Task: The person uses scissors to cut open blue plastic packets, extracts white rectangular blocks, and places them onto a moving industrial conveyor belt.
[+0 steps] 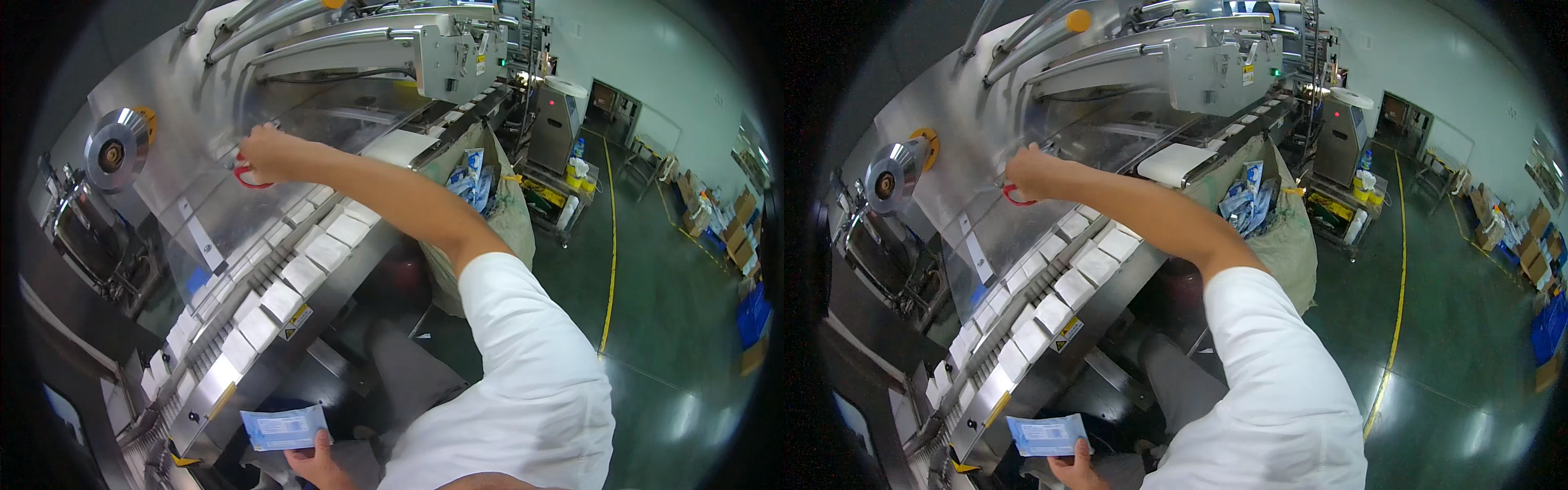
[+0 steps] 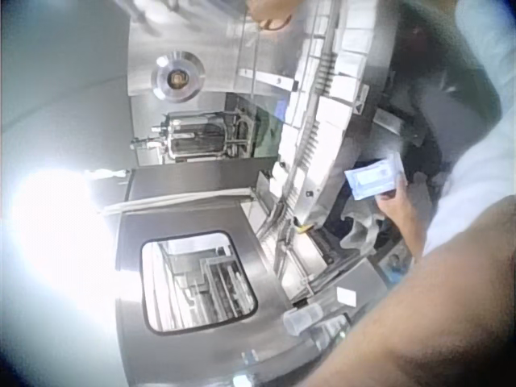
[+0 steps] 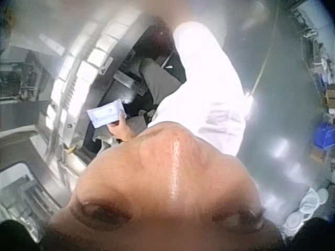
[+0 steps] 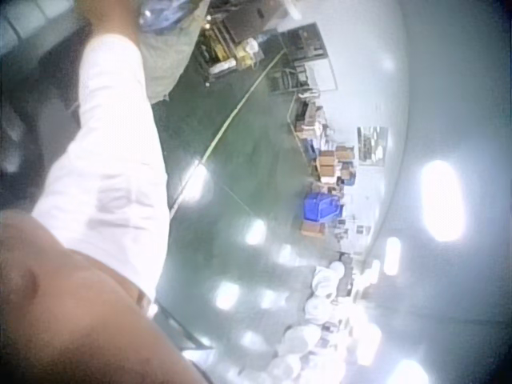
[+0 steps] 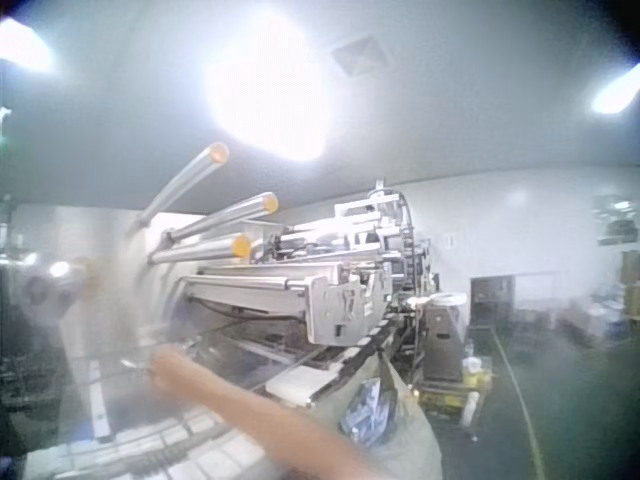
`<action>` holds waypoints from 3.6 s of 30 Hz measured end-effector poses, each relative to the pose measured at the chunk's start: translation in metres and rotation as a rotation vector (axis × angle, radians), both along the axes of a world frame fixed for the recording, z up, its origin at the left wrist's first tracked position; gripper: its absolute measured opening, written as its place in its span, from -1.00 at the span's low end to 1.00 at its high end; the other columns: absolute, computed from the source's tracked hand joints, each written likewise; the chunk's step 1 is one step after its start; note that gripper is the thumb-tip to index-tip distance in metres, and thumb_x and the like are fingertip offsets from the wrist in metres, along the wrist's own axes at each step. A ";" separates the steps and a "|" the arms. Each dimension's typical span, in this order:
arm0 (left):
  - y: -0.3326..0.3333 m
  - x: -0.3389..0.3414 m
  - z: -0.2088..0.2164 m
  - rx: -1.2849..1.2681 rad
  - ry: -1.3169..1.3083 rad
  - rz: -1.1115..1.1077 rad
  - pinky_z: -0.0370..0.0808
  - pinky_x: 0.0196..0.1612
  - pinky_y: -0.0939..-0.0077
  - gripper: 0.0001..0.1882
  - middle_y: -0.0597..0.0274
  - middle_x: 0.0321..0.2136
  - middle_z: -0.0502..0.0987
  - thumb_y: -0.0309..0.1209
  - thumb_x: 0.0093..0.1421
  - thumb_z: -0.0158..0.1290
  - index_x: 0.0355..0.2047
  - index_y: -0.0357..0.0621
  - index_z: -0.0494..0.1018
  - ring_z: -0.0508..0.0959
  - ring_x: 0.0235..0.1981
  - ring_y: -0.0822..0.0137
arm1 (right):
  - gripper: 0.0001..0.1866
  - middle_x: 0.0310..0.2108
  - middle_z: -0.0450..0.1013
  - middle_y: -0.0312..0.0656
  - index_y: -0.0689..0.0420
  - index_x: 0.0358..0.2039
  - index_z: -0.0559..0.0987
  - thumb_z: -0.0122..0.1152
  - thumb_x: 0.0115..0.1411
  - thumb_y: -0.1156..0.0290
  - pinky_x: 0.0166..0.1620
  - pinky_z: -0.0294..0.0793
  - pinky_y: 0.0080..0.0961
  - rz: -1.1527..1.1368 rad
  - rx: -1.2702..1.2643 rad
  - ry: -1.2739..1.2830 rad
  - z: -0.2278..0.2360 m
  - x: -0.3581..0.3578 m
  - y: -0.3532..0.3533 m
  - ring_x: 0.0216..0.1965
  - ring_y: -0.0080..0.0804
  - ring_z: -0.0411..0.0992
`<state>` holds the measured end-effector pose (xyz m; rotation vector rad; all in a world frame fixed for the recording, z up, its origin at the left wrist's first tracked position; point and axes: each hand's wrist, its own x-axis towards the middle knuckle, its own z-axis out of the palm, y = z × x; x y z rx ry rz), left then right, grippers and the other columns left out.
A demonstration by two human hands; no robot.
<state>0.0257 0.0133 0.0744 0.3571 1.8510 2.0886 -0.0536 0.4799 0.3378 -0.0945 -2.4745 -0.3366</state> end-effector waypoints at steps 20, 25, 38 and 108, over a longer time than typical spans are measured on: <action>0.010 -0.026 0.036 0.300 -0.037 0.103 0.57 0.01 0.44 -0.45 0.13 -0.05 0.60 -0.53 0.13 0.39 0.07 -0.28 0.40 0.61 -0.05 0.36 | -0.62 -0.23 0.44 -0.33 0.22 -0.08 0.42 0.45 0.20 0.50 -0.15 0.47 -0.63 0.465 -1.664 -0.865 -0.219 0.178 -0.210 -0.22 -0.68 0.38; 0.014 -0.029 0.033 0.279 -0.005 0.061 0.61 -0.08 0.51 -0.48 0.15 -0.08 0.61 -0.59 0.13 0.34 0.07 -0.27 0.38 0.64 -0.10 0.39 | -0.64 -0.37 0.46 -0.35 0.23 -0.19 0.47 0.51 0.17 0.43 -0.25 0.44 -0.63 0.386 -1.552 -0.843 -0.211 0.173 -0.209 -0.33 -0.68 0.38; -0.005 -0.011 0.017 0.131 -0.145 -0.002 0.59 -0.10 0.49 -0.44 0.13 -0.07 0.60 -0.57 0.09 0.39 0.07 -0.30 0.39 0.63 -0.12 0.35 | -0.66 -0.28 0.57 -0.20 0.15 -0.01 0.55 0.37 0.25 0.34 -0.18 0.53 -0.52 0.114 -0.608 0.070 -0.041 0.157 -0.108 -0.27 -0.53 0.55; 0.040 -0.034 0.035 0.195 0.110 0.020 0.47 -0.28 0.69 -0.94 0.38 -0.38 0.61 -0.58 0.20 0.28 -0.34 -0.22 0.60 0.54 -0.37 0.61 | -0.78 -0.26 0.58 -0.13 0.23 -0.27 0.65 0.36 0.04 0.72 -0.27 0.59 -0.49 0.717 -1.077 -0.133 -0.196 0.129 -0.239 -0.32 -0.32 0.58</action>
